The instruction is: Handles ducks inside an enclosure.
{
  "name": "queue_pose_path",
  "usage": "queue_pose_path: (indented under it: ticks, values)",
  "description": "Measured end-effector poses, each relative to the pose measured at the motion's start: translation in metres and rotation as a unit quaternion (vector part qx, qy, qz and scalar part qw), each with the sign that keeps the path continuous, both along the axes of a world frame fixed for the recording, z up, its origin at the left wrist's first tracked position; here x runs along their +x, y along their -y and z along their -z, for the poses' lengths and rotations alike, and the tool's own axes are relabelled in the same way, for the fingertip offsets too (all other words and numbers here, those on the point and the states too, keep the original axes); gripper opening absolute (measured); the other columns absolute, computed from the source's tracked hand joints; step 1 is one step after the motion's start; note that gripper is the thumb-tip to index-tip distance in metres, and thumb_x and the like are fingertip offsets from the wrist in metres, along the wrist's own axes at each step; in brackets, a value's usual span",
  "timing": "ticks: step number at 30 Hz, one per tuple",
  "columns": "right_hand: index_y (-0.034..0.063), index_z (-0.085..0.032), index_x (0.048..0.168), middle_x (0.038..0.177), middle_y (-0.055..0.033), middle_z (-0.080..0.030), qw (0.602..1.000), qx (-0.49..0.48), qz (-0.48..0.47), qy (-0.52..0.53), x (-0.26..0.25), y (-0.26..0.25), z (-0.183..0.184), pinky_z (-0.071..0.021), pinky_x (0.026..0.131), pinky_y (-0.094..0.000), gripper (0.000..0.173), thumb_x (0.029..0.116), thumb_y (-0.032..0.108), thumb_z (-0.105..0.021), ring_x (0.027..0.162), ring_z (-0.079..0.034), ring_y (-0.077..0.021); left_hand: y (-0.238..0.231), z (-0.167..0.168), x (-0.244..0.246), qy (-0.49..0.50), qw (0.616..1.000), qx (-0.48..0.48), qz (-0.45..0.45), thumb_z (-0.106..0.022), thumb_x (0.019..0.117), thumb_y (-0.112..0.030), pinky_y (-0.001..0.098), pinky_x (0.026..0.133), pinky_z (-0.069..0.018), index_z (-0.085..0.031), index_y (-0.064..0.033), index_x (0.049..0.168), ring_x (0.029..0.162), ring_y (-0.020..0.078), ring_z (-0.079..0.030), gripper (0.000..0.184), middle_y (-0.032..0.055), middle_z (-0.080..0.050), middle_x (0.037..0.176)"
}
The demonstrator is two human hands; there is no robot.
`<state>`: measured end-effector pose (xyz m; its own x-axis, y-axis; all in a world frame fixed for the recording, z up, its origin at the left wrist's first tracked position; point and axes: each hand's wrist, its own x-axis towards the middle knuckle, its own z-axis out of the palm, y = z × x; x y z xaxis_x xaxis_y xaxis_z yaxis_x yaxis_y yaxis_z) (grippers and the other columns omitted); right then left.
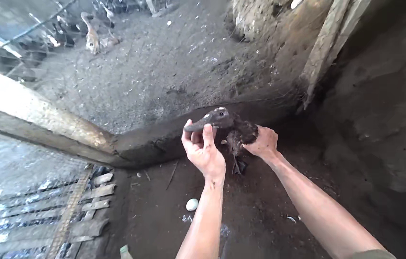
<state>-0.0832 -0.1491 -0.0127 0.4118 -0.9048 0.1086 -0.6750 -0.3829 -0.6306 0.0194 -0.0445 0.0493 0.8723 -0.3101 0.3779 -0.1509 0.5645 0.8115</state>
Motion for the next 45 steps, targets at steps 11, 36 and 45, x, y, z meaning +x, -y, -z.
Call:
queue_pose_path:
  ticks: [11, 36, 45]
  values:
    - [-0.0025, -0.072, 0.102, 0.094, -0.0245, -0.073, 0.999, -0.041, -0.013, 0.001, 0.001, -0.004, 0.003, -0.0502, 0.075, -0.0674, 0.051, 0.0723, 0.038, -0.081, 0.092, -0.071, -0.0463, 0.012, -0.010, 0.012, -0.002, 0.998, -0.024, -0.061, -0.065, 0.0932, 0.009, 0.0394, 0.080, -0.0648, -0.035, -0.0134, 0.133, 0.085, 0.0195, -0.074, 0.055, 0.0049, -0.068, 0.101]
    - [-0.0046, -0.071, 0.098, 0.092, -0.0238, -0.073, 0.999, -0.044, -0.026, 0.005, -0.002, -0.008, 0.007, -0.0517, 0.074, -0.0658, 0.052, 0.0688, 0.036, -0.084, 0.090, -0.072, -0.0454, -0.019, 0.017, 0.012, -0.005, 1.000, 0.020, -0.010, -0.065, 0.0894, 0.015, 0.0353, 0.082, -0.0655, -0.057, -0.0003, 0.105, 0.083, 0.0168, -0.076, 0.023, 0.0052, -0.073, 0.093]
    - [-0.0049, -0.070, 0.096, 0.087, -0.0225, -0.073, 0.992, -0.111, -0.022, 0.062, -0.004, -0.008, 0.024, -0.0529, 0.067, -0.0636, 0.054, 0.0672, 0.039, -0.083, 0.083, -0.072, -0.0437, -0.029, 0.010, 0.015, -0.048, 0.998, 0.005, 0.049, -0.060, 0.0908, 0.016, 0.0375, 0.080, -0.0655, -0.055, -0.0008, 0.106, 0.083, 0.0200, -0.076, 0.024, 0.0091, -0.073, 0.094]
